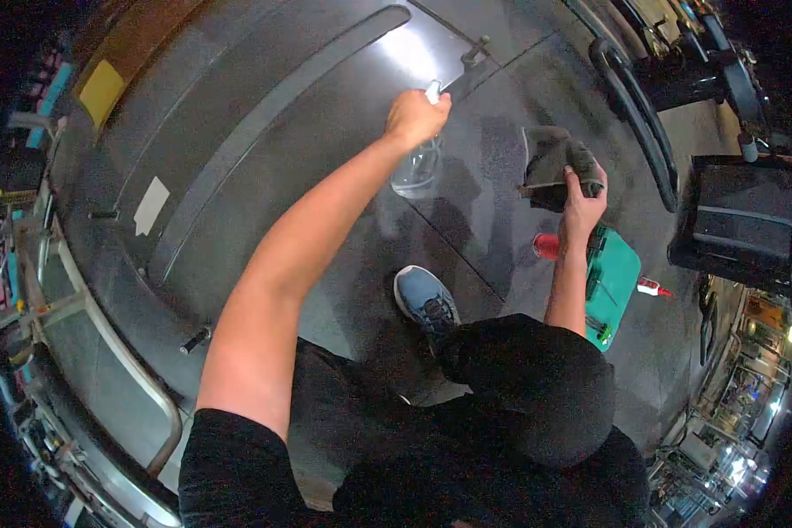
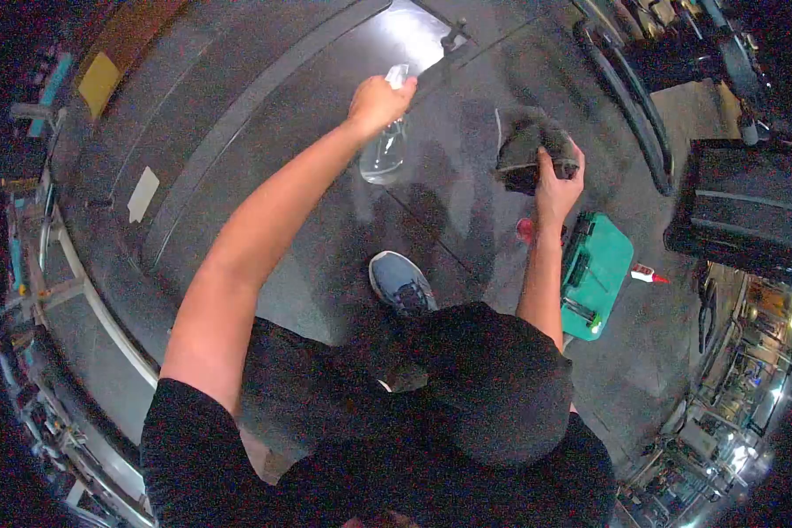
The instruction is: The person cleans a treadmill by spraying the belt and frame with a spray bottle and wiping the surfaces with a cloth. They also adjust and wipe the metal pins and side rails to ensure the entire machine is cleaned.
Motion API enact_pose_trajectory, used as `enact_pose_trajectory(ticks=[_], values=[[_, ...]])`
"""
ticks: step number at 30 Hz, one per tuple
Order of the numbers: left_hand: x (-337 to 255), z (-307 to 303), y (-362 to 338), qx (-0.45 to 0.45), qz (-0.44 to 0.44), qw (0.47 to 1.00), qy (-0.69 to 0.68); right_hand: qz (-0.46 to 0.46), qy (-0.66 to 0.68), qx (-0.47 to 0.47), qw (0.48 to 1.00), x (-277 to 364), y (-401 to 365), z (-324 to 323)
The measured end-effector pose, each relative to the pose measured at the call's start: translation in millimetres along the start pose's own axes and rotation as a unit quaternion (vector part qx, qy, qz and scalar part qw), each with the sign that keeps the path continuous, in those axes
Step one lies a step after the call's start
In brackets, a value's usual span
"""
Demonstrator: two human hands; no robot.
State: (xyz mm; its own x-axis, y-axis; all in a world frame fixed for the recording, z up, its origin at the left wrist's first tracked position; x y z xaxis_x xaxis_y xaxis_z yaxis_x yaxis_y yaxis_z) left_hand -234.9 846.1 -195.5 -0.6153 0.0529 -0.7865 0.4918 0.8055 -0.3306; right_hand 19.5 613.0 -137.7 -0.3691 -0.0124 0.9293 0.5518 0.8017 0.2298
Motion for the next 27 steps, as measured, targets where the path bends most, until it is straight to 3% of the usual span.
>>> enact_pose_trajectory(ticks=[4,6,9,13,14,16,18,19,21,22,23,24,26,27], values=[[-0.2,-13.0,-22.0,0.009,0.014,1.000,0.012,0.004,-0.022,-0.002,1.000,16.4,7.5,11.4],[3.4,-27.1,-39.4,-0.005,0.064,0.998,0.013,-0.031,-0.020,0.001,0.999,19.6,12.6,20.6],[22.5,-66.7,-89.0,-0.001,0.079,0.997,-0.002,-0.035,0.037,0.016,0.999,30.0,12.7,45.1],[93.5,-107.3,-174.0,-0.109,0.049,0.983,-0.142,0.004,0.075,0.133,0.988,36.7,6.9,106.4],[109.4,-114.2,-203.8,-0.162,0.057,0.969,-0.179,0.052,0.159,0.160,0.973,40.1,3.1,127.8],[151.6,-119.9,-262.8,-0.239,0.055,0.960,-0.135,0.137,0.277,0.205,0.929,43.4,-9.4,167.8],[179.5,-119.5,-325.4,-0.329,0.042,0.943,-0.001,0.149,0.281,0.248,0.915,55.9,-19.2,207.7],[189.3,-115.4,-354.6,-0.347,0.026,0.938,0.001,0.154,0.285,0.267,0.908,62.9,-22.5,229.7],[212.2,-97.1,-412.2,-0.423,0.012,0.906,-0.016,0.115,0.247,0.332,0.903,56.8,-27.8,279.2],[224.3,-87.4,-439.3,-0.465,-0.025,0.885,-0.025,-0.033,0.086,0.353,0.931,73.7,-30.5,302.3],[237.8,-75.7,-462.4,-0.504,-0.060,0.861,-0.035,-0.185,-0.075,0.353,0.914,90.3,-36.2,326.5],[255.8,-63.5,-482.0,-0.530,-0.088,0.841,-0.062,-0.195,-0.070,0.361,0.909,97.0,-37.6,350.6],[261.2,-51.1,-523.0,-0.572,-0.134,0.805,-0.080,-0.412,-0.215,0.378,0.801,125.8,-52.8,393.3],[268.1,-45.8,-537.6,-0.582,-0.166,0.793,-0.071,-0.420,-0.211,0.382,0.796,129.1,-54.9,410.3]])
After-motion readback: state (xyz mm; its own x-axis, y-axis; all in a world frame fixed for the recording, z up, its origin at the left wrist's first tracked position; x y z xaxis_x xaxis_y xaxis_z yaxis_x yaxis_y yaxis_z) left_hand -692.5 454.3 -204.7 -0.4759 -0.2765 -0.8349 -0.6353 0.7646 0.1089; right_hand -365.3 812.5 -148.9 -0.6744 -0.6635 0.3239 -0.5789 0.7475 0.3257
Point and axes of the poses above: each hand's wrist, its own y-axis towards the middle knuckle, its own z-axis out of the palm, x = y × z, the point moved 4 cm from there along y, towards the middle knuckle, and after that the axes turned 15 degrees about x, right-handed, at the moved point
